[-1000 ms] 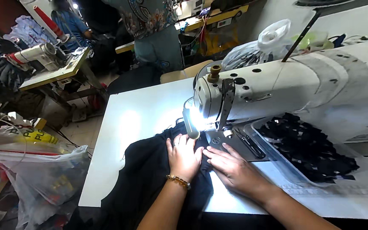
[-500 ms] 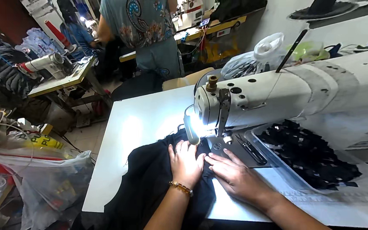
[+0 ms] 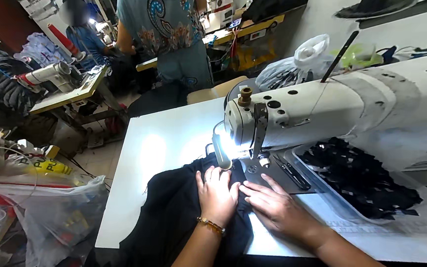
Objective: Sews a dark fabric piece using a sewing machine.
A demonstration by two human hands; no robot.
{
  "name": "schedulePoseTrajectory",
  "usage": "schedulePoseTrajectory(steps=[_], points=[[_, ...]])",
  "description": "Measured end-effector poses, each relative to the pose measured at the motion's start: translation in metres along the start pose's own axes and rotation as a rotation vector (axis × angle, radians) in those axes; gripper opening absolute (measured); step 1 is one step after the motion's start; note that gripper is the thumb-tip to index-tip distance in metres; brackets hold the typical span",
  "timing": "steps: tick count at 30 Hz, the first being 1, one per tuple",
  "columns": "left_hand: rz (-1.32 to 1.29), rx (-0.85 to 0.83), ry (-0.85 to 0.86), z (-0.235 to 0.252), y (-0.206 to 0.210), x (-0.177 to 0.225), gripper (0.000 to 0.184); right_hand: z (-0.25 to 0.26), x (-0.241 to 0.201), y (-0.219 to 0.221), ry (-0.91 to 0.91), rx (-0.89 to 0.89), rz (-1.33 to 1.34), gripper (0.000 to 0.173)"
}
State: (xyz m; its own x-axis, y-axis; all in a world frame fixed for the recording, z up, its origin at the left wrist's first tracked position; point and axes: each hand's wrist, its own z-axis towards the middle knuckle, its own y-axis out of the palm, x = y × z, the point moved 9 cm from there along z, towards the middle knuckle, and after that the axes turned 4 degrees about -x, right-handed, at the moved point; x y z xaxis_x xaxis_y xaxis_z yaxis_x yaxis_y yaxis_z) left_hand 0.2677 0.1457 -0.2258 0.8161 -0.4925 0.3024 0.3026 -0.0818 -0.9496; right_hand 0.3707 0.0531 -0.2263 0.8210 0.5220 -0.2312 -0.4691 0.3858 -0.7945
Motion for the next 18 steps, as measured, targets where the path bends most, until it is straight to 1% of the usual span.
schedulePoseTrajectory(steps=[11,16,18], points=[[-0.013,-0.015,-0.008,0.004,0.0,-0.002,0.041,0.004,0.0,-0.001,0.026,-0.02,0.003,0.033],[-0.012,-0.048,-0.013,0.009,-0.002,-0.002,0.042,0.012,0.003,-0.001,0.048,-0.038,0.005,0.032],[-0.002,-0.035,-0.015,0.015,-0.004,-0.002,0.042,0.018,0.006,0.0,0.07,-0.022,0.007,0.033]])
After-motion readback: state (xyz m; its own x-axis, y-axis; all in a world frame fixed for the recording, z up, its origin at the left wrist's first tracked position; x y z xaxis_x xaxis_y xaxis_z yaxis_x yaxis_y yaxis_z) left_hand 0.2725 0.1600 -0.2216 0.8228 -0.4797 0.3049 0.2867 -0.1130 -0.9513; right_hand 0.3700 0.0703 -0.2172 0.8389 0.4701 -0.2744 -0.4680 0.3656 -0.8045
